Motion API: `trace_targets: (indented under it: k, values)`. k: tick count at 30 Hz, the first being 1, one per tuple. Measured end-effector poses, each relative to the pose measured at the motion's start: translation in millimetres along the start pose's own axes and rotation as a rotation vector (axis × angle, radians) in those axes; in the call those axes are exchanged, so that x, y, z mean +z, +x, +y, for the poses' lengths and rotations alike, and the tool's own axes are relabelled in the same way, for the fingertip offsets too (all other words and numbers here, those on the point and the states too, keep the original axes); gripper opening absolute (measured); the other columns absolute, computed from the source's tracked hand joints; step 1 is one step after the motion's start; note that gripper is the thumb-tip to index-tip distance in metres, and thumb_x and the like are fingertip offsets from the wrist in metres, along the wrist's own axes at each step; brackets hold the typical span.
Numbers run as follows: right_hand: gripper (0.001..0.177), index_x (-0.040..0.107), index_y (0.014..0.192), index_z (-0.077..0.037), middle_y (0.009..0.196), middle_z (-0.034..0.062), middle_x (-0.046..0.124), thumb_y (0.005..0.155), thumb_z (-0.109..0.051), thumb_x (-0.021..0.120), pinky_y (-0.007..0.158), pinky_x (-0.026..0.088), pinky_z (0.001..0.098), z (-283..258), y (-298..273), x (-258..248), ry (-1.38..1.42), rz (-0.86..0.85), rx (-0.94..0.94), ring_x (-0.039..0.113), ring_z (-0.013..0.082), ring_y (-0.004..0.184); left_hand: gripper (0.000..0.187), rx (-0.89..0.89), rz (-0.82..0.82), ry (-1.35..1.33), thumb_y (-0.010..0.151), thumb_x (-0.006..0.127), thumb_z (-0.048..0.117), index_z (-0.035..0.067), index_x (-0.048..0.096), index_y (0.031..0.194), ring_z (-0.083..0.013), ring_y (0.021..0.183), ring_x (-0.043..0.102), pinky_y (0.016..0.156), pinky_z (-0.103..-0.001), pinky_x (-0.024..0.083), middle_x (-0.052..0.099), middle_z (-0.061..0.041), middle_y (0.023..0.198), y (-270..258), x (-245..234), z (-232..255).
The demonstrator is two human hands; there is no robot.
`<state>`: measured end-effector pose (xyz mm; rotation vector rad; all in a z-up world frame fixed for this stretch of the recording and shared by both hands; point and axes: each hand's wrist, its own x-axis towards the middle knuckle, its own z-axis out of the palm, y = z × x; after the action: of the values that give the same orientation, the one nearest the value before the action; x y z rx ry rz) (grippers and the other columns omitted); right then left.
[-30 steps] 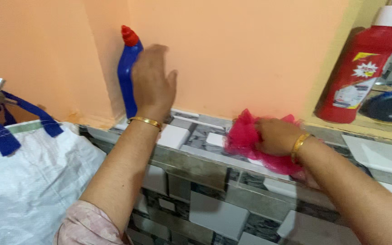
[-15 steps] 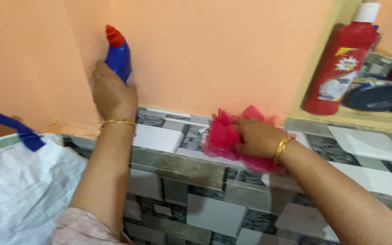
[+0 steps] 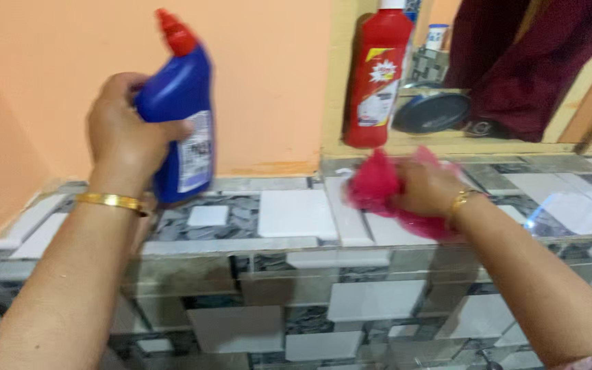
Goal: The person wipes bathroom wall tiles with a pink sponge, applies blue liquid cleaner from a bottle into a squat toilet, and continues wiping the tiled ledge.
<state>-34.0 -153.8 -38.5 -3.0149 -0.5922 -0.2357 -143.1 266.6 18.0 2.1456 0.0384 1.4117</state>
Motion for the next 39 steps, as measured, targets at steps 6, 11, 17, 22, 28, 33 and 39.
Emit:
trace_targets:
  k: [6,11,17,22,28,33,39]
  values:
    - [0.054,0.068,0.124,-0.012,0.129,0.0158,0.068,0.073,-0.028,0.077,0.101,0.051,0.0434,113.2,-17.9,1.3,0.052,0.095,0.043,0.066,0.0330,0.118,0.070,0.029,-0.317,-0.620,0.061,0.090,-0.006,0.003,0.058,0.123,-0.0220,0.111,0.072,0.096,-0.033,0.060,0.071,-0.011,0.118,1.2,107.3,110.2]
    - [0.051,0.066,0.128,-0.012,0.131,0.0160,0.067,0.082,-0.033,0.074,0.104,0.050,0.0433,149.9,-9.5,8.5,-0.008,0.023,0.109,0.065,0.0331,0.121,0.068,0.028,-0.350,-0.662,0.060,0.090,-0.005,0.005,0.060,0.120,-0.0217,0.109,0.072,0.096,-0.033,0.058,0.073,-0.010,0.116,6.2,197.4,199.6]
    - [0.058,0.064,0.130,-0.012,0.142,0.0130,0.057,0.074,-0.025,0.075,0.108,0.044,0.0418,167.9,-11.8,6.7,0.098,0.087,-0.043,0.055,0.0312,0.130,0.069,0.037,-0.354,-0.664,0.057,0.092,-0.002,0.006,0.062,0.118,-0.0211,0.105,0.073,0.094,-0.032,0.057,0.075,-0.009,0.113,4.0,292.1,258.7]
    - [0.048,0.068,0.127,-0.016,0.147,0.0097,0.051,0.081,-0.028,0.071,0.112,0.041,0.0420,180.2,-6.3,10.7,-0.003,0.003,-0.036,0.049,0.0287,0.136,0.067,0.026,-0.333,-0.606,0.056,0.092,-0.003,0.006,0.064,0.116,-0.0214,0.105,0.072,0.093,-0.032,0.056,0.074,-0.009,0.113,-1.1,344.6,265.0]
    - [0.044,0.069,0.124,-0.014,0.151,0.0061,0.049,0.085,-0.033,0.069,0.114,0.040,0.0419,186.7,-5.5,11.0,-0.032,-0.003,-0.057,0.050,0.0294,0.136,0.066,-0.004,-0.327,-0.669,0.060,0.089,-0.003,0.005,0.062,0.120,-0.0210,0.108,0.073,0.097,-0.031,0.055,0.074,-0.010,0.117,1.1,379.5,245.3]
    - [0.049,0.068,0.127,-0.015,0.156,0.0049,0.041,0.081,-0.033,0.071,0.113,0.039,0.0435,190.7,-5.0,12.2,-0.037,0.011,-0.070,0.043,0.0285,0.141,0.067,0.034,-0.295,-0.632,0.063,0.090,0.000,0.005,0.060,0.123,-0.0221,0.110,0.071,0.099,-0.032,0.053,0.072,-0.011,0.119,1.1,393.0,238.3]
    - [0.055,0.063,0.131,-0.016,0.153,0.0087,0.043,0.081,-0.034,0.074,0.113,0.039,0.0452,192.0,-2.1,13.5,-0.030,0.051,-0.103,0.042,0.0304,0.142,0.064,0.034,-0.310,-0.564,0.064,0.091,0.002,0.005,0.062,0.121,-0.0225,0.111,0.070,0.099,-0.032,0.052,0.072,-0.011,0.121,-0.1,391.4,243.8]
